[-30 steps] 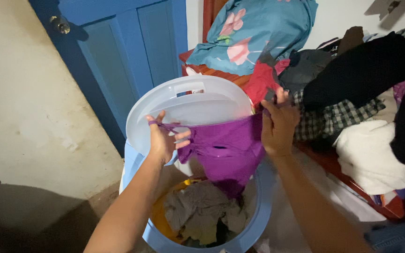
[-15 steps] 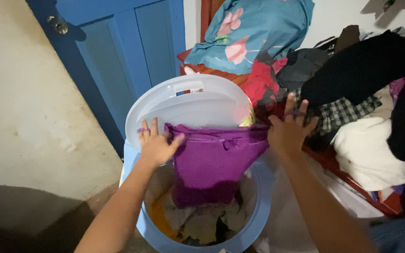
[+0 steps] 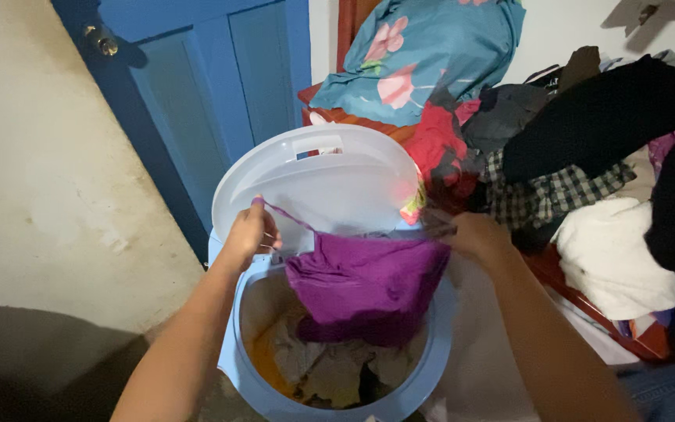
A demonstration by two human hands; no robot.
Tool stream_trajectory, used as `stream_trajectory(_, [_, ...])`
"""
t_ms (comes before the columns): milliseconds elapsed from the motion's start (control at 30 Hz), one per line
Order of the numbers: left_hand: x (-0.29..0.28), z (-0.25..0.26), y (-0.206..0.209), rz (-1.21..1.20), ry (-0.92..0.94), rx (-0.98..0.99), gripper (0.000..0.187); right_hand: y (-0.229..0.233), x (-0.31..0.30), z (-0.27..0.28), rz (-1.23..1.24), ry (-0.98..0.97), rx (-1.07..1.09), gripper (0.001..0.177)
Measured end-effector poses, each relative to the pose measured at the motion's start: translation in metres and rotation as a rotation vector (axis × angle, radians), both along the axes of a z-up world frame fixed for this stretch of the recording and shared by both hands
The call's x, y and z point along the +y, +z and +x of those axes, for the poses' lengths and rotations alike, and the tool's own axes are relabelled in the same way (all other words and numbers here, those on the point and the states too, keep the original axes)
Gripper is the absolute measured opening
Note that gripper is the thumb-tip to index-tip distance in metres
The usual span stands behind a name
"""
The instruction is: The person loads various clothing items from a pile on a wooden surface into a portable washing machine. They pick up garments one by one, briefly unfold or shake them, and place them into the machine's drum.
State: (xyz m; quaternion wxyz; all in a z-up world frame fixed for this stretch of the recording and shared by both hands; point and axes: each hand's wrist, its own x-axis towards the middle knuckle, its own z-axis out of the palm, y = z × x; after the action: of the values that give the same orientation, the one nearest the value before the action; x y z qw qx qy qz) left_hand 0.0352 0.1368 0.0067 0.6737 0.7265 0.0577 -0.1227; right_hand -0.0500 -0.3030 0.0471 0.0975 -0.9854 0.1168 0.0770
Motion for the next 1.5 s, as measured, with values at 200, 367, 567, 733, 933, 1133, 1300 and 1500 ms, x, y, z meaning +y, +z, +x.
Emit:
stream_trajectory(200, [-0.030,-0.014,0.034,-0.260,-0.057,-0.300,0.034,0.000,0.011,0.018,0.164,0.033,-0.342,0.046])
stream_trajectory(367, [-0.059,-0.015,0.052,-0.344,-0.078,-0.380,0.016,0.024,0.040,0.010,0.645,-0.035,-0.467,0.017])
stream_trajectory(567, [-0.080,-0.027,0.056,-0.222,-0.101,-0.421,0.008,0.009,0.033,0.014,0.798,0.095,-0.365,0.016])
stream_trajectory(733, [-0.092,-0.030,0.048,-0.189,-0.128,-0.472,0.006,-0.015,0.023,0.021,0.826,0.236,-0.351,0.009])
stream_trajectory(933, [-0.105,-0.028,0.038,-0.140,-0.147,-0.454,0.009,-0.015,0.021,0.019,0.478,0.375,-0.281,0.025])
stream_trajectory(1133, [-0.128,-0.016,0.008,-0.019,-0.251,-0.421,0.006,-0.010,0.026,0.005,0.150,0.672,-0.334,0.033])
stream_trajectory(1300, [-0.129,-0.013,-0.017,0.171,-0.219,-0.444,0.009,0.000,0.033,-0.001,0.123,0.619,-0.243,0.033])
stream_trajectory(1500, [-0.121,-0.017,-0.020,0.316,-0.225,-0.393,0.013,-0.031,0.013,0.034,0.151,0.406,-0.310,0.040])
